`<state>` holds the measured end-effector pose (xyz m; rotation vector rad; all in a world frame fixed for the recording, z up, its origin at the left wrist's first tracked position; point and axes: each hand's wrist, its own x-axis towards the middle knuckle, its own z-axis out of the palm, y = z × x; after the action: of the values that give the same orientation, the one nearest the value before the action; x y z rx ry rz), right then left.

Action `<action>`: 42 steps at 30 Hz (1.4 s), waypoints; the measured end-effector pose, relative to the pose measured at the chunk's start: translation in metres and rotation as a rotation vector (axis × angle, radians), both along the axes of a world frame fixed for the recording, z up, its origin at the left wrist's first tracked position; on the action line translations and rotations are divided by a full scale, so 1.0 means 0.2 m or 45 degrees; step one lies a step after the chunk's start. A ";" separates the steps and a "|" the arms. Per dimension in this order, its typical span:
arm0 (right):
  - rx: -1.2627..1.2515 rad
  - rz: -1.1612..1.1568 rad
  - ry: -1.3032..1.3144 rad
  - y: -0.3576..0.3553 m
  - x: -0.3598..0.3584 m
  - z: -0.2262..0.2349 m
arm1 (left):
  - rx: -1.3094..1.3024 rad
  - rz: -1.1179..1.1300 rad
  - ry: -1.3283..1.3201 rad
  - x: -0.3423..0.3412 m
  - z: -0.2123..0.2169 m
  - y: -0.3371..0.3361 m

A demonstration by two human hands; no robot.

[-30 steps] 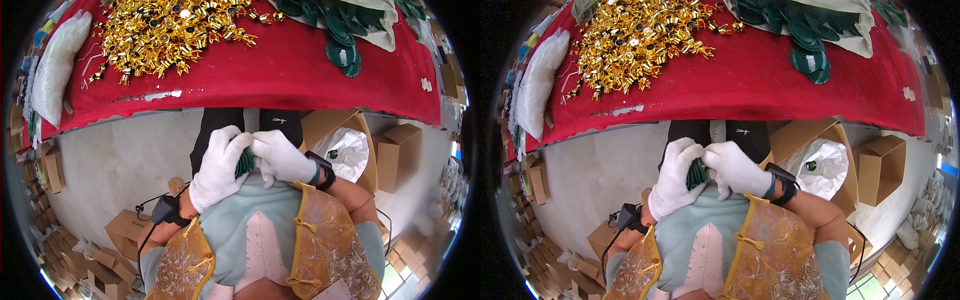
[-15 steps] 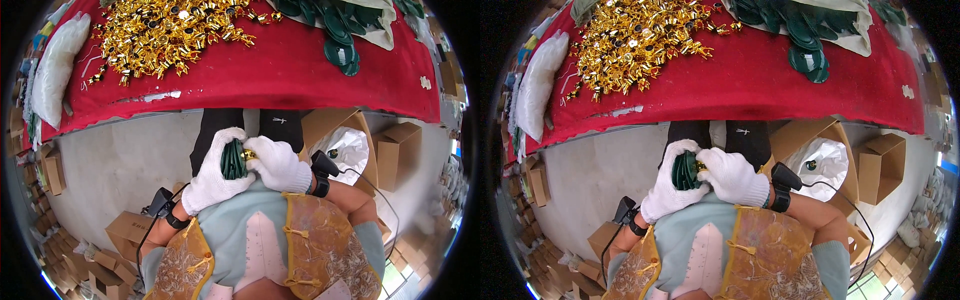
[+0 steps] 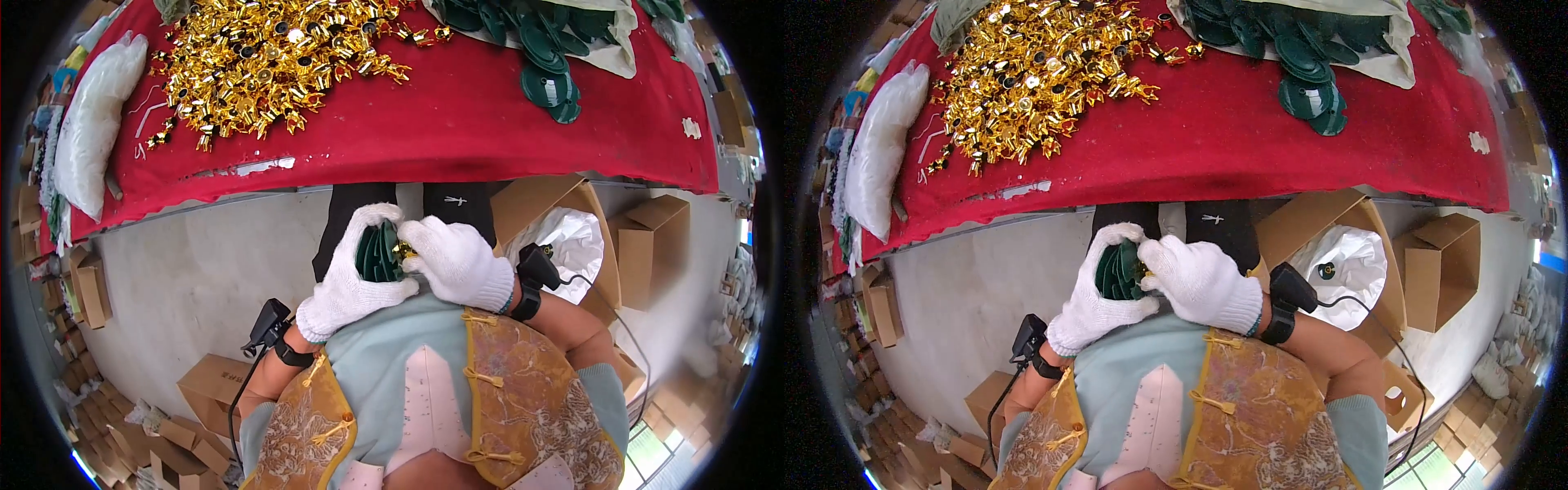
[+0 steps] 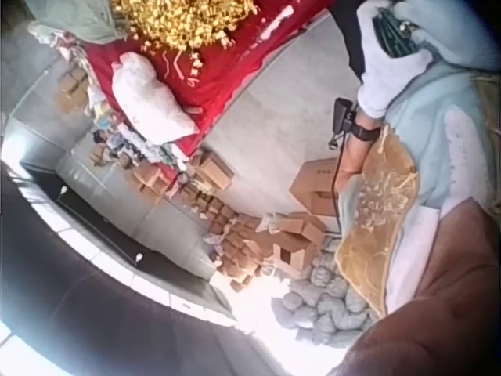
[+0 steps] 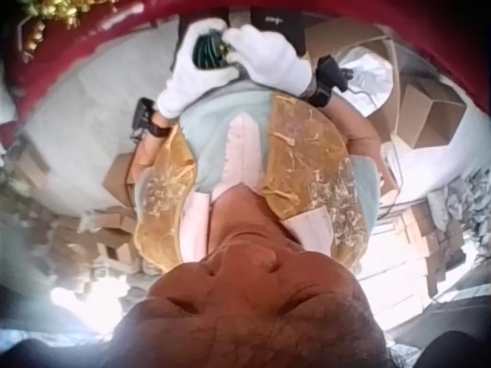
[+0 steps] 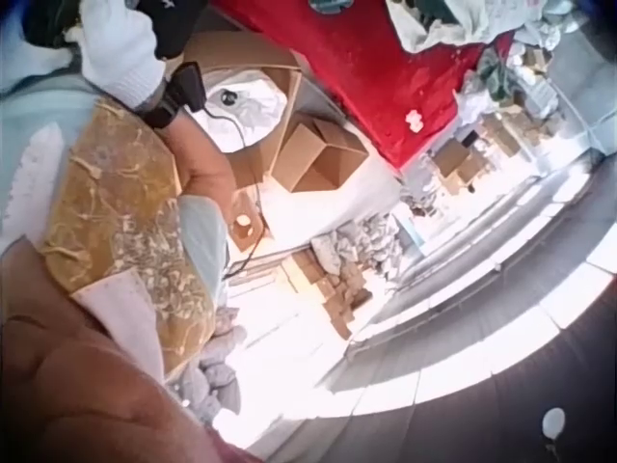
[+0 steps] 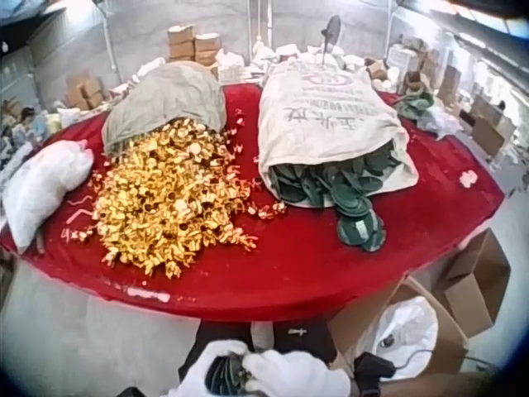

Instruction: Manually assembling or sorting small green and gold components at a workstation.

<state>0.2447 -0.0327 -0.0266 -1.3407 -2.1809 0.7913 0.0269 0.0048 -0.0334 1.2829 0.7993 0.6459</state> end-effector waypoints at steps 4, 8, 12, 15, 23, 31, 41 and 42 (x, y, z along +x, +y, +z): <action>0.156 -0.126 0.325 0.01 -0.07 -0.03 | 0.087 0.083 0.056 0.03 0.02 -0.05; -1.339 -0.499 1.025 0.06 -0.05 0.06 | 0.828 0.003 0.450 0.04 0.00 -0.02; -1.457 -0.339 0.837 0.12 0.03 0.02 | 0.711 -0.038 0.460 0.04 -0.04 0.01; 0.037 -0.219 0.365 0.03 -0.01 -0.01 | 0.205 0.110 0.133 0.03 -0.11 0.00; -0.236 -0.391 0.300 -0.07 -0.04 -0.09 | 0.294 0.030 0.253 0.10 -0.07 -0.02; -0.184 -0.426 0.544 -0.06 0.10 -0.11 | 0.096 -0.018 0.070 0.23 -0.06 0.05; -0.699 -1.334 -1.009 -0.64 0.96 0.14 | -0.785 0.023 -0.851 0.21 -0.07 0.28; -0.385 -1.250 -1.036 -0.62 0.98 0.13 | -0.762 0.022 -0.884 0.20 -0.06 0.32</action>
<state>0.4409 -0.1561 -0.0004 -2.8957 -1.4721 0.1649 0.0659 0.0685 -0.0454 0.4494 0.3716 0.7311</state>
